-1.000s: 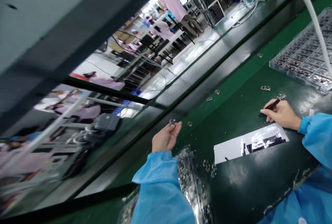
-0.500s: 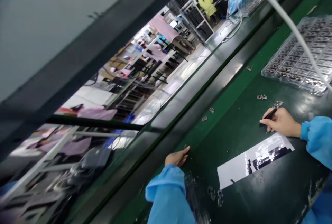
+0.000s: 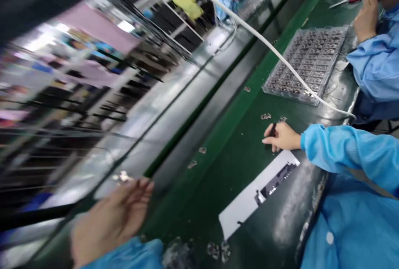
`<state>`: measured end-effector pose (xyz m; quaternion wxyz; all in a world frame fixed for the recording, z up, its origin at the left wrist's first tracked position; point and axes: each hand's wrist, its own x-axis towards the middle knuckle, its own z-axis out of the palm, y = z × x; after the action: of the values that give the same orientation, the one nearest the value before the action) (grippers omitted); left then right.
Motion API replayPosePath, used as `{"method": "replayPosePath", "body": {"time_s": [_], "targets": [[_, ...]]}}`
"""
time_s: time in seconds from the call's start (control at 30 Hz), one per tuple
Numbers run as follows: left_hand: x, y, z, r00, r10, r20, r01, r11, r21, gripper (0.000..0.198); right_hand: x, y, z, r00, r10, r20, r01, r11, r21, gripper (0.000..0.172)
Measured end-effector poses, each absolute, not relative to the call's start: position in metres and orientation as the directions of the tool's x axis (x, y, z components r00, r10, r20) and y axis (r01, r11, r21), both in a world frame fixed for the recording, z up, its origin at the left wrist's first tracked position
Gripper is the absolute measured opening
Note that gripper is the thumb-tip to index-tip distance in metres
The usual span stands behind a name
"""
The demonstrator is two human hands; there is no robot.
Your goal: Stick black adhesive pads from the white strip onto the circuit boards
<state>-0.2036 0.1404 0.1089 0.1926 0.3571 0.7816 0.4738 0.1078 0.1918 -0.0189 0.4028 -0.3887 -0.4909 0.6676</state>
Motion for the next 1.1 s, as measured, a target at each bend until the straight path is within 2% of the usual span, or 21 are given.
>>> {"method": "replayPosePath", "body": {"time_s": [0.07,0.1,0.13,0.17,0.23,0.33,0.4,0.5,0.6,1.1], "targets": [[-0.161,0.131,0.107,-0.628,0.777,-0.046,0.212,0.228,0.95,0.008,0.116,0.194,-0.014,-0.418,0.898,-0.137,-0.162,-0.222,-0.961,0.036],[-0.137,0.122,0.103,-0.58,0.812,-0.062,0.216,0.226,0.95,0.013,0.121,0.195,-0.011,-0.447,0.883,-0.14,-0.161,-0.234,-0.959,0.037],[-0.113,0.109,0.097,-0.511,0.858,-0.042,0.291,0.219,0.931,0.016,0.128,0.194,-0.008,-0.478,0.867,-0.142,-0.155,-0.242,-0.958,0.037],[-0.089,0.094,0.09,-0.424,0.906,-0.012,0.438,0.217,0.872,0.018,0.135,0.192,-0.005,-0.508,0.849,-0.146,-0.143,-0.251,-0.957,0.037],[-0.048,0.064,0.07,-0.134,0.987,0.086,0.681,0.029,0.732,0.012,0.15,0.187,-0.001,-0.562,0.81,-0.166,-0.104,-0.269,-0.958,0.037],[-0.01,0.034,0.036,0.279,0.952,0.123,0.816,-0.303,0.493,0.016,0.166,0.18,0.0,-0.619,0.76,-0.2,-0.044,-0.288,-0.957,0.036],[0.003,0.03,0.019,0.382,0.92,0.088,0.863,-0.389,0.322,0.019,0.17,0.179,-0.002,-0.639,0.743,-0.2,-0.029,-0.284,-0.958,0.037],[0.01,0.036,0.007,0.408,0.912,0.041,0.901,-0.41,0.143,0.018,0.169,0.182,-0.005,-0.655,0.726,-0.209,-0.017,-0.291,-0.957,0.037],[0.011,0.043,0.005,0.421,0.906,0.034,0.903,-0.423,0.08,0.017,0.167,0.185,-0.005,-0.674,0.702,-0.231,0.017,-0.298,-0.954,0.036],[0.011,0.041,0.002,0.403,0.915,0.012,0.909,-0.402,0.113,0.015,0.165,0.188,0.002,-0.694,0.656,-0.295,0.137,-0.282,-0.95,0.034]]}}
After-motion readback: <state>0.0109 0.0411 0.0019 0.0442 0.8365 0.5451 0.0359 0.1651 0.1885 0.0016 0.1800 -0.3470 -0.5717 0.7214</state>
